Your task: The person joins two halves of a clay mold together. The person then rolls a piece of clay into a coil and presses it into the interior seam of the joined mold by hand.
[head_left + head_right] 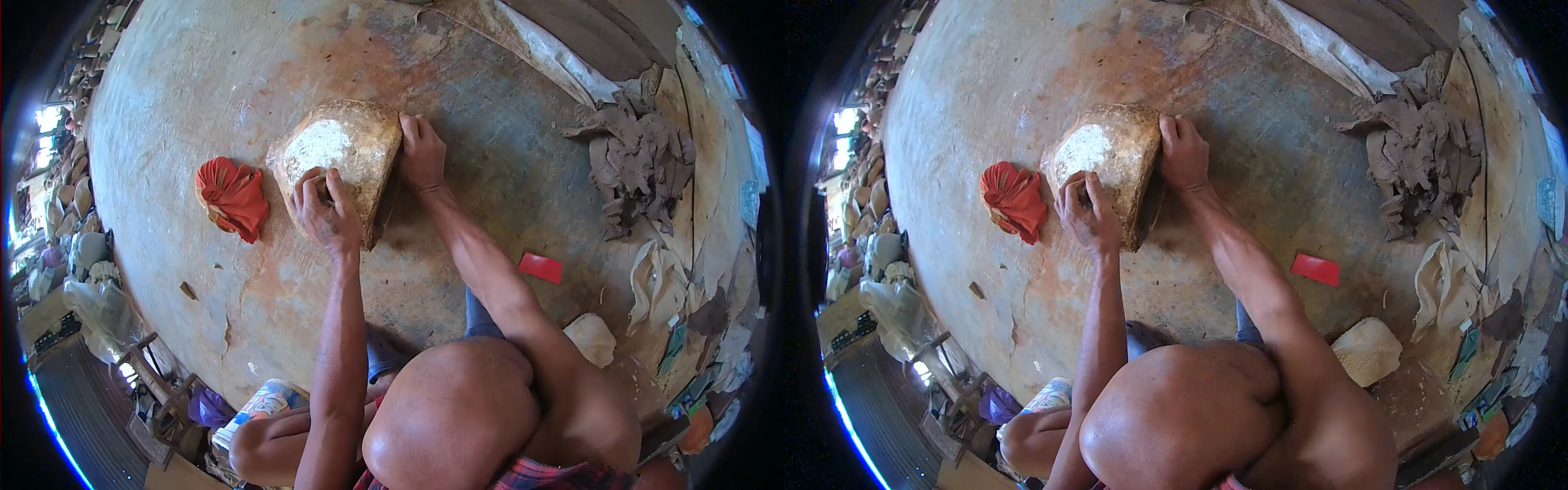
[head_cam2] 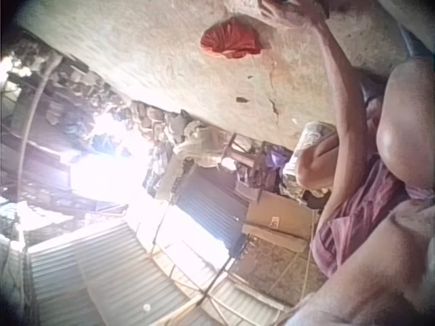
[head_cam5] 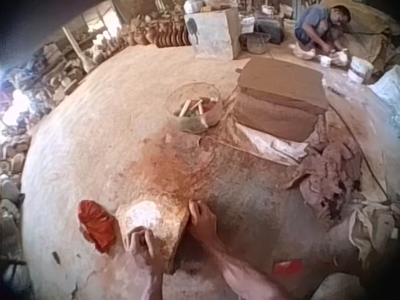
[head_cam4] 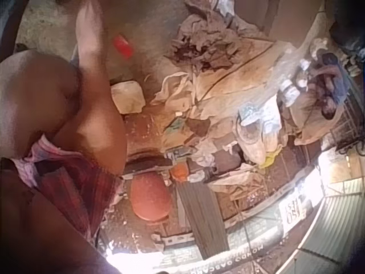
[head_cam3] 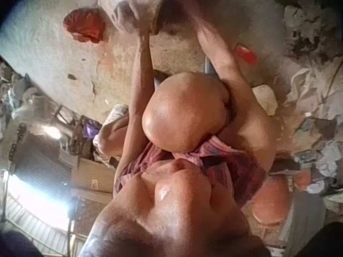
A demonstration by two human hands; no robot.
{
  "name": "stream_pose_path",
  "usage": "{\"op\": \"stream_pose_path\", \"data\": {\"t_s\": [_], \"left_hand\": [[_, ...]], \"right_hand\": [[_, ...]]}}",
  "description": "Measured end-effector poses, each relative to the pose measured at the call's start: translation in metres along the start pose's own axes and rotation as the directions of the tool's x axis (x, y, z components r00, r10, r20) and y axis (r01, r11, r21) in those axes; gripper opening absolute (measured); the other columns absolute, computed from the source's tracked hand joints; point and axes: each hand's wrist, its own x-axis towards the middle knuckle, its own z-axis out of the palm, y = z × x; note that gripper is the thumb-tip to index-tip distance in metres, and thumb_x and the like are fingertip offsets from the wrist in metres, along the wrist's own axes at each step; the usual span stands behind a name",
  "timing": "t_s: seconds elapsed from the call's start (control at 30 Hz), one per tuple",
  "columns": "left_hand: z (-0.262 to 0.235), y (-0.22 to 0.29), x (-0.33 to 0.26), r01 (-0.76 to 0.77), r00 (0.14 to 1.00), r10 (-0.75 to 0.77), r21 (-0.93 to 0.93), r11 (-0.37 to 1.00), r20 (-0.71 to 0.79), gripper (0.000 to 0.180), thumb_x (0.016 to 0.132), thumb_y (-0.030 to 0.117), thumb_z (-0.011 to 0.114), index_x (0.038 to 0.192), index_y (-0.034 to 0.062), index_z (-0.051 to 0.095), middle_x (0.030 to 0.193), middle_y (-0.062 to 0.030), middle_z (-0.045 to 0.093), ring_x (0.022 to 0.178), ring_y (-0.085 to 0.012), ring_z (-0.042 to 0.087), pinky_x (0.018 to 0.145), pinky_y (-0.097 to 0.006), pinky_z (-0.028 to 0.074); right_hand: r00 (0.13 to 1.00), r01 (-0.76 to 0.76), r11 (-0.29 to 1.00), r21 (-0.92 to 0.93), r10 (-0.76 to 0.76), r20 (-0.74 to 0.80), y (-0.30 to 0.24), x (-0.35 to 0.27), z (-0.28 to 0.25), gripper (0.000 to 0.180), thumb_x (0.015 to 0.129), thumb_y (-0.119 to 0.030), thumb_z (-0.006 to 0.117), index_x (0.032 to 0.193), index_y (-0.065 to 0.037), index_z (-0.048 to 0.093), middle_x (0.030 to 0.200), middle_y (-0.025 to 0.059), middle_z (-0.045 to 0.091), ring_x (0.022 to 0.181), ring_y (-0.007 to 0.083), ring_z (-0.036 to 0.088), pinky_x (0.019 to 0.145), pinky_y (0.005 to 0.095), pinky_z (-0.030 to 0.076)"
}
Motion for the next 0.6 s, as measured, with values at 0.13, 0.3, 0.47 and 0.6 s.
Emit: {"op": "stream_pose_path", "data": {"t_s": [0.13, 0.3, 0.47, 0.6], "left_hand": [[-0.004, 0.000, -0.002, 0.034, 0.999, -0.035, 0.033, 0.999, 0.011, 0.023, 0.098, 0.022, 0.071, 0.091, 0.0002, 0.069, 0.114, -0.0137, 0.072, 0.107, -0.0340, 0.063, 0.101, -0.046, 0.045], [-0.003, 0.004, -0.001, 0.040, 0.999, -0.040, -0.014, 0.999, 0.012, 0.023, 0.098, 0.022, 0.071, 0.090, 0.0006, 0.069, 0.114, -0.0130, 0.072, 0.108, -0.0342, 0.062, 0.100, -0.046, 0.045], [-0.003, -0.002, -0.001, 0.009, 1.000, -0.009, 0.027, 1.000, 0.004, 0.023, 0.098, 0.023, 0.070, 0.091, 0.0009, 0.069, 0.115, -0.0129, 0.072, 0.107, -0.0345, 0.062, 0.100, -0.046, 0.045], [-0.008, -0.007, 0.000, 0.006, 1.000, -0.006, 0.024, 1.000, -0.005, 0.024, 0.098, 0.024, 0.071, 0.092, 0.0012, 0.069, 0.114, -0.0127, 0.073, 0.107, -0.0342, 0.063, 0.100, -0.046, 0.045]], "right_hand": [[0.997, -0.075, 0.993, 0.087, 0.076, -0.008, -0.014, -0.001, -0.005, 0.051, 0.084, -0.006, 0.071, 0.134, -0.011, 0.060, 0.112, 0.0179, 0.068, 0.098, 0.0405, 0.069, 0.080, 0.0507, 0.060], [0.996, -0.073, 0.984, 0.159, 0.066, 0.053, -0.011, -0.004, -0.016, 0.058, 0.084, -0.005, 0.071, 0.140, -0.012, 0.059, 0.113, 0.0191, 0.068, 0.101, 0.0411, 0.069, 0.084, 0.0491, 0.059], [0.989, -0.144, 0.964, 0.225, 0.135, 0.056, -0.019, 0.001, -0.023, 0.059, 0.081, -0.003, 0.075, 0.137, -0.008, 0.061, 0.115, 0.0202, 0.069, 0.105, 0.0425, 0.069, 0.088, 0.0491, 0.058], [0.977, -0.179, 0.961, 0.210, 0.150, 0.150, -0.022, -0.006, -0.029, 0.059, 0.079, 0.000, 0.077, 0.136, -0.004, 0.062, 0.120, 0.0207, 0.071, 0.110, 0.0420, 0.070, 0.093, 0.0472, 0.059]]}}
